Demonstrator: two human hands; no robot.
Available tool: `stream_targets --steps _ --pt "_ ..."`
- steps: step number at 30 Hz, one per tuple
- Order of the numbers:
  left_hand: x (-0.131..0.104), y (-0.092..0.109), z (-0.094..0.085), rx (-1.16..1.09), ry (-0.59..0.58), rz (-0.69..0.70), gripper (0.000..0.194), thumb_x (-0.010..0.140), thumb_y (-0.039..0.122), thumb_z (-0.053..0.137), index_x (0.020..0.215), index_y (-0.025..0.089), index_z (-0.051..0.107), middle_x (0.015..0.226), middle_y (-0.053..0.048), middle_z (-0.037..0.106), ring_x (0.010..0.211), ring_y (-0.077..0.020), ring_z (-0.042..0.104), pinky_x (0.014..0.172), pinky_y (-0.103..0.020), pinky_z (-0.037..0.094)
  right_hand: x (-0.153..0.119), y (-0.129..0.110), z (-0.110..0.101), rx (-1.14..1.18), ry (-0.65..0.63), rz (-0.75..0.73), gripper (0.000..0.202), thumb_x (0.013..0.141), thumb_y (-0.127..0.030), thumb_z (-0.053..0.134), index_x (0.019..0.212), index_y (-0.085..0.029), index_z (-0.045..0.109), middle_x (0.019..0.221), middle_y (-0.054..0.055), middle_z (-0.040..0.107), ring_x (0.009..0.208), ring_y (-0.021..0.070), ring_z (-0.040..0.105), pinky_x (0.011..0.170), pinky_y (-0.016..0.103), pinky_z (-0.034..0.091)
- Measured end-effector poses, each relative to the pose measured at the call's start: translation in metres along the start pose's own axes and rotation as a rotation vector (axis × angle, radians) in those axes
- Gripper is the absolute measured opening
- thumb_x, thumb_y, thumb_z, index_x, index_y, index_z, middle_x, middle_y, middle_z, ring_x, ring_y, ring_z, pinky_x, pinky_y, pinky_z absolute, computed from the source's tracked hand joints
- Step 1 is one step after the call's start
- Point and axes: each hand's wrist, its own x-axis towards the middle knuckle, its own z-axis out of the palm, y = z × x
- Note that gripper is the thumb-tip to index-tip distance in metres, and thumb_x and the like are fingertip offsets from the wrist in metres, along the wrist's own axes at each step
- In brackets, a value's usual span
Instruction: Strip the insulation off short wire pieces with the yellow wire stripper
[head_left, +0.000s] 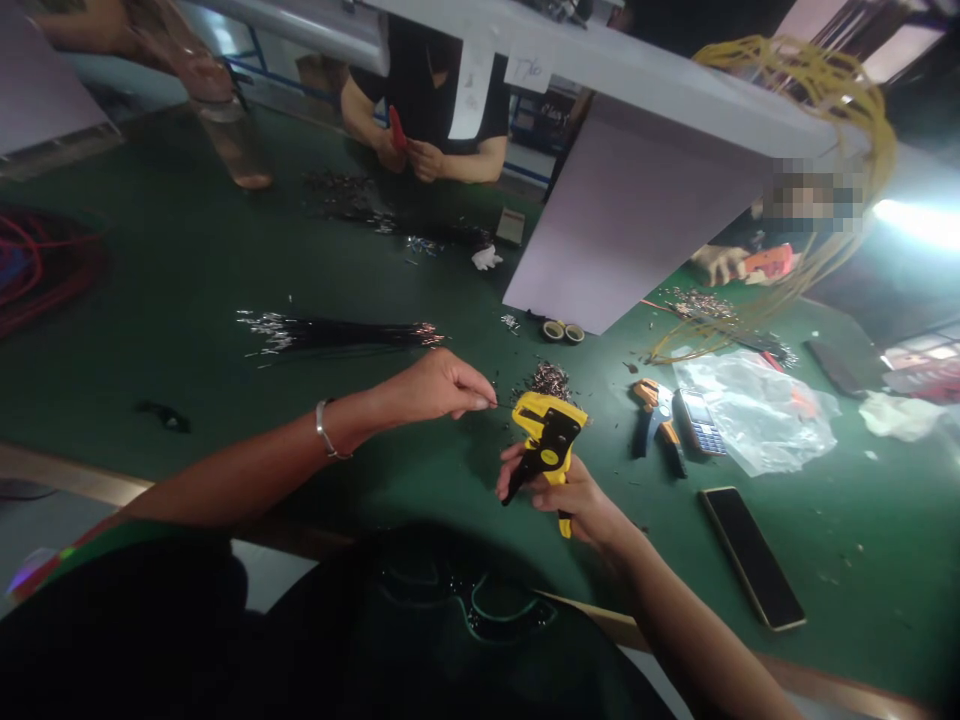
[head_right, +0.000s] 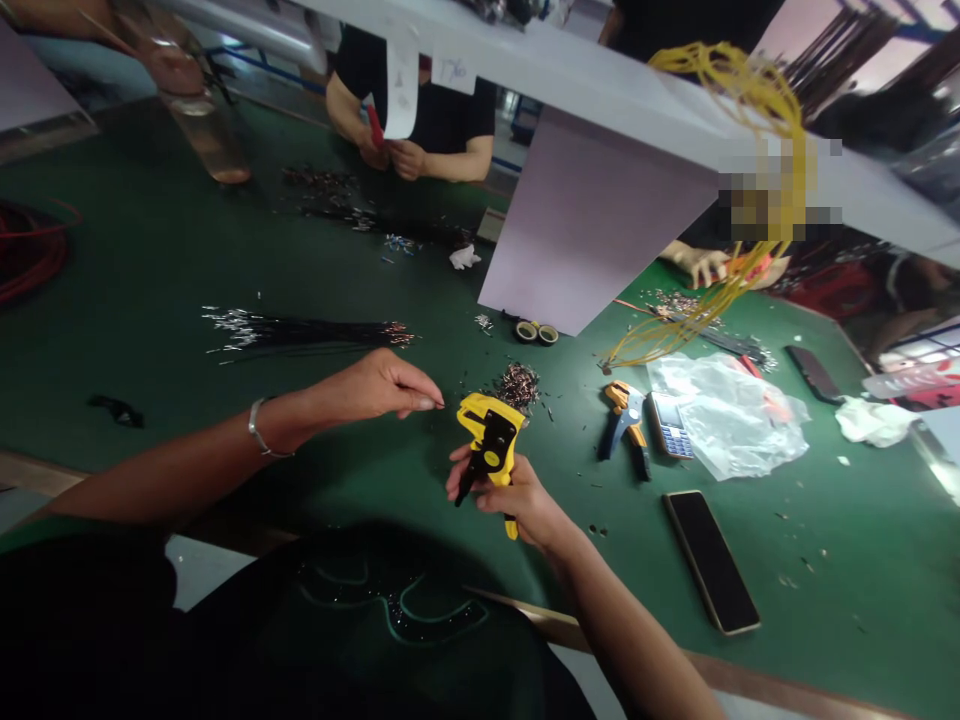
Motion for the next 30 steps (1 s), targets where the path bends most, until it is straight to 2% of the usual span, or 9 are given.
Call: stream_targets --steps 4,9,15,20,30 --pt "0.001 -0.002 0.002 0.012 -0.022 0.003 0.022 0.075 0.023 0.064 0.091 0.017 0.078 0.050 0.002 0.057 0.049 -0.0083 0.047 0.053 -0.022 0.037 0.000 -0.002 0.001 -0.002 -0.017 0.008 0.048 0.058 -0.009 0.061 0.105 -0.016 0.062 0.089 0.006 0.069 0.082 0.0225 0.064 0.084 0.042 0.047" --pt "-0.001 0.007 0.002 0.052 -0.051 -0.023 0.028 0.076 0.022 0.061 0.099 0.018 0.077 0.050 0.002 0.060 0.046 -0.0076 0.046 0.049 -0.021 0.035 0.000 -0.002 0.001 0.006 -0.023 -0.001 0.049 0.057 -0.008 0.060 0.105 -0.015 0.063 0.086 0.005 0.070 0.080 0.0221 0.064 0.082 0.041 0.047" --pt "-0.003 0.011 0.000 0.123 -0.063 0.031 0.028 0.076 0.020 0.061 0.099 0.021 0.077 0.078 -0.002 0.076 0.064 -0.0107 0.061 0.062 -0.022 0.044 0.000 0.004 0.000 0.021 -0.035 -0.024 0.048 0.059 -0.009 0.060 0.107 -0.015 0.063 0.083 0.005 0.070 0.078 0.0218 0.064 0.078 0.038 0.046" --pt "0.000 0.006 0.001 0.109 -0.059 0.055 0.029 0.075 0.017 0.061 0.098 0.026 0.077 0.097 -0.003 0.076 0.082 -0.0140 0.067 0.073 -0.024 0.048 0.000 0.005 0.000 0.029 -0.043 -0.012 0.046 0.058 -0.009 0.061 0.104 -0.015 0.063 0.080 0.005 0.069 0.075 0.0209 0.064 0.075 0.036 0.045" --pt "0.001 0.002 0.002 0.065 -0.074 0.081 0.030 0.073 0.014 0.061 0.095 0.025 0.077 0.096 -0.004 0.076 0.080 -0.0149 0.068 0.074 -0.026 0.049 0.000 0.009 -0.002 -0.013 -0.044 -0.002 0.040 0.063 -0.013 0.065 0.103 -0.014 0.063 0.079 0.005 0.068 0.073 0.0206 0.061 0.072 0.036 0.045"
